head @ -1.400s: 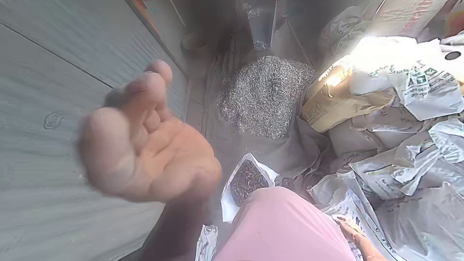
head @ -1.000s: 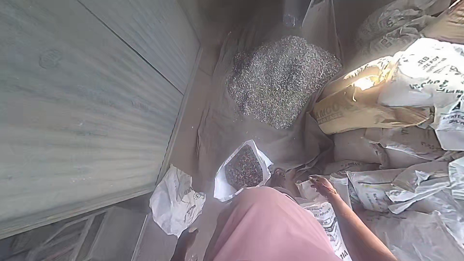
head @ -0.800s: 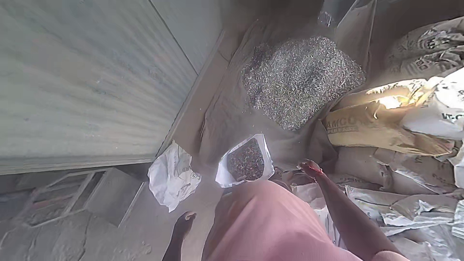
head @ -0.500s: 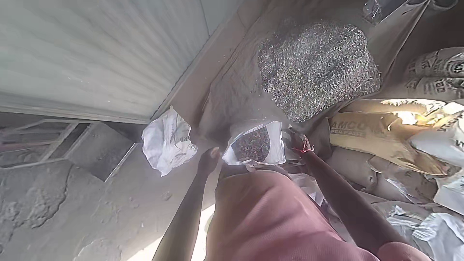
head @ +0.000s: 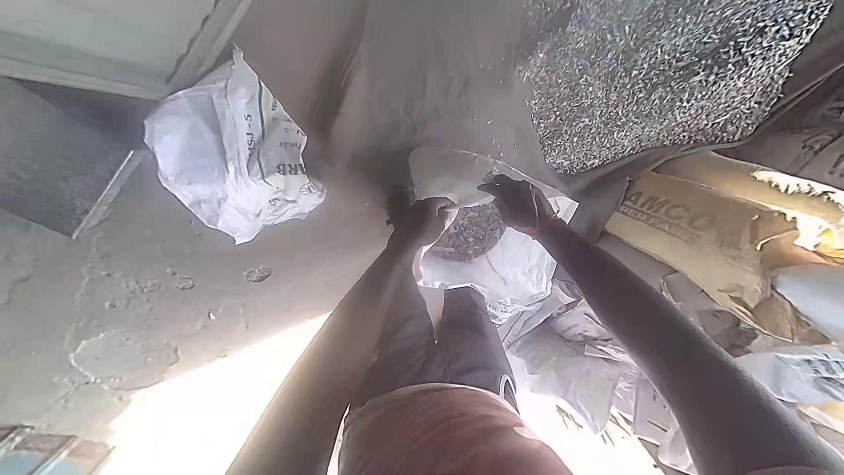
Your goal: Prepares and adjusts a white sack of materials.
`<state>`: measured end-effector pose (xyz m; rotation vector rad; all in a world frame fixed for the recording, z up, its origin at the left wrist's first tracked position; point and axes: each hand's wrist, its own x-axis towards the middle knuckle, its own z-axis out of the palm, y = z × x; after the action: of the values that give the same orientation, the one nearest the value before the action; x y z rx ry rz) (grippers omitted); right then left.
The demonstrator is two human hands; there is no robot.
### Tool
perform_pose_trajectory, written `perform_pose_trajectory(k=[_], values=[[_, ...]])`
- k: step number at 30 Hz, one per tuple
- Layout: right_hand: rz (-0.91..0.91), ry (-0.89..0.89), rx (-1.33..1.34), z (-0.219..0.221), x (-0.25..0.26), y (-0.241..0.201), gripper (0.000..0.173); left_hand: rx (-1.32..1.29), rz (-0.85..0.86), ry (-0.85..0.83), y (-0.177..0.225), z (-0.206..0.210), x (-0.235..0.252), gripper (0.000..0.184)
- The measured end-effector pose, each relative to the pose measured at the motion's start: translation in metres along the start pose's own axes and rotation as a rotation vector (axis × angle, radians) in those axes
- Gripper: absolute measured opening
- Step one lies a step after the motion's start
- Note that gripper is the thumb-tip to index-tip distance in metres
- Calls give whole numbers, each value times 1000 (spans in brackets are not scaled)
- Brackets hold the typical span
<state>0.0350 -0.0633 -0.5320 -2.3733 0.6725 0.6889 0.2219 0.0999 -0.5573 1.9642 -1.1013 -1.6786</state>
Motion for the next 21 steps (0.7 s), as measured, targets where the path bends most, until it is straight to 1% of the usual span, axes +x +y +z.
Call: perform_pose_trajectory(k=[1, 2, 3, 4, 5, 6, 8, 10, 11, 12, 13, 14, 15, 16, 17, 19, 21], values=[[-3, -57, 77, 0, 11, 5, 43, -162, -10, -55, -10, -6, 6, 23], [16, -140, 137, -3, 22, 9, 45, -331, -15, -99, -26, -7, 14, 25], [37, -206, 182, -7, 35, 11, 52, -505, -30, -123, -42, -6, 22, 27], [64, -255, 231, -10, 45, 14, 62, -659, -61, -149, -56, -3, 30, 29], [77, -275, 292, -11, 54, 19, 72, -764, -114, -166, -66, 2, 36, 31], [109, -279, 367, -11, 62, 24, 80, -838, -183, -159, -75, 6, 41, 35], [212, -240, 550, -11, 81, 34, 90, -824, -281, -83, -89, 12, 50, 40], [363, -208, 679, -9, 103, 45, 98, -865, -314, -33, -111, 21, 49, 42], [425, -223, 687, -9, 111, 47, 96, -958, -330, -16, -121, 26, 44, 41], [466, -221, 681, -11, 116, 45, 84, -1047, -320, -15, -129, 30, 37, 43], [513, -212, 662, -12, 117, 41, 67, -1084, -278, -37, -134, 31, 29, 52], [560, -190, 640, -9, 119, 40, 51, -1067, -241, -50, -135, 32, 19, 62], [590, -178, 629, -7, 120, 41, 40, -1010, -222, -60, -134, 33, 8, 66], [594, -172, 642, -5, 121, 44, 33, -936, -221, -66, -133, 34, -2, 66], [587, -150, 697, -3, 121, 47, 25, -832, -231, -69, -133, 37, -13, 61], [591, -112, 870, -3, 115, 51, 12, -594, -297, -27, -129, 50, -33, 37], [689, -122, 1001, -5, 109, 52, 13, -472, -400, -10, -117, 62, -42, 22]])
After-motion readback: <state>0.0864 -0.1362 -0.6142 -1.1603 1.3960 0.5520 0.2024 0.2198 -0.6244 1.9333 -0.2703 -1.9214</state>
